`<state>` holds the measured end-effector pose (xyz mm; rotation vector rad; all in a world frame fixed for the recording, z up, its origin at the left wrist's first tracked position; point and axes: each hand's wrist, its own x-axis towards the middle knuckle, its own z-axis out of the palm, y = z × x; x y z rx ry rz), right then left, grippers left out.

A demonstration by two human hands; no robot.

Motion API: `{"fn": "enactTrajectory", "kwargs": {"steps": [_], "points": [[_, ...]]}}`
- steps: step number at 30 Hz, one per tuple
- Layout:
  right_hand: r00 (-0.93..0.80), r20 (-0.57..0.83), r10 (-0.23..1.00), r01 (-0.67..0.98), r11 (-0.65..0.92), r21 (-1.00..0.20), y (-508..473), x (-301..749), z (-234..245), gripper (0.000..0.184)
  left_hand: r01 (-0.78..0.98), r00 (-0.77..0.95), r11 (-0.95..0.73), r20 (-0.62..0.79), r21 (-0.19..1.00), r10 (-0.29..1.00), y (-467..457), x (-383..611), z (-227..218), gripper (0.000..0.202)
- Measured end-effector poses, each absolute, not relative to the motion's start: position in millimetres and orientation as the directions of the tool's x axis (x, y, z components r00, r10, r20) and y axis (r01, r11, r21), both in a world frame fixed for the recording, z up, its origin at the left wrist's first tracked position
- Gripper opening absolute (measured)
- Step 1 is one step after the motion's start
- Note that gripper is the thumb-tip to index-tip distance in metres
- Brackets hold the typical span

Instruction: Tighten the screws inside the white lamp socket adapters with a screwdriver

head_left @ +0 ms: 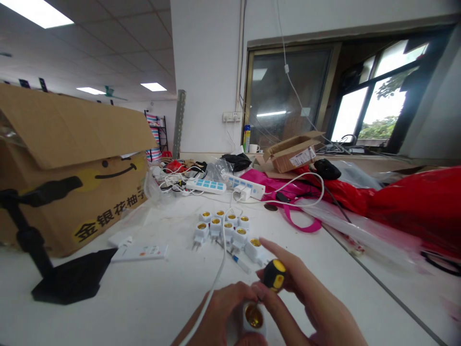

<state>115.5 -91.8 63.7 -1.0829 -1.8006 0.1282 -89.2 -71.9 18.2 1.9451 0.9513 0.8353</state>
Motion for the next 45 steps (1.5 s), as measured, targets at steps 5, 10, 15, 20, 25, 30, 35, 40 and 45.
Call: {"fn": "enactTrajectory", "kwargs": {"steps": [5,10,15,20,25,30,35,40,45], "points": [[-0.268,0.661,0.701,0.602,0.658,-0.452,-79,109,78,0.049,0.288,0.46,-0.417,0.258,0.862,0.85,-68,-88,7,0.048],[-0.211,0.634,0.744,0.569,0.621,-0.539,-76,96,83,0.037,0.273,0.437,-0.374,0.232,0.886,0.869,-66,-84,7,0.045],[-0.011,0.623,0.782,0.429,0.567,-0.704,-80,83,82,0.019,0.231,0.421,-0.365,0.245,0.902,0.873,-61,-79,0,0.042],[0.069,0.643,0.763,0.404,0.568,-0.717,-79,76,81,0.026,0.235,0.396,-0.315,0.205,0.92,0.895,-64,-78,10,0.027],[0.036,0.641,0.767,0.39,0.58,-0.715,-77,80,83,0.029,0.23,0.399,-0.267,0.159,0.936,0.903,-74,-80,31,0.025],[-0.006,0.631,0.776,0.37,0.588,-0.719,-81,82,88,0.032,0.255,0.395,-0.255,0.14,0.933,0.908,-76,-80,32,0.022],[-0.03,0.667,0.744,0.362,0.63,-0.687,-85,77,90,0.025,0.235,0.383,-0.301,0.196,0.924,0.902,-74,-81,21,0.03],[-0.046,0.731,0.681,0.48,0.656,-0.582,-84,71,85,0.024,0.243,0.395,-0.354,0.241,0.903,0.886,-69,-81,12,0.039],[-0.038,0.721,0.692,0.437,0.66,-0.611,-82,62,81,0.019,0.18,0.426,-0.378,0.274,0.908,0.862,-65,-78,10,0.046]]}}
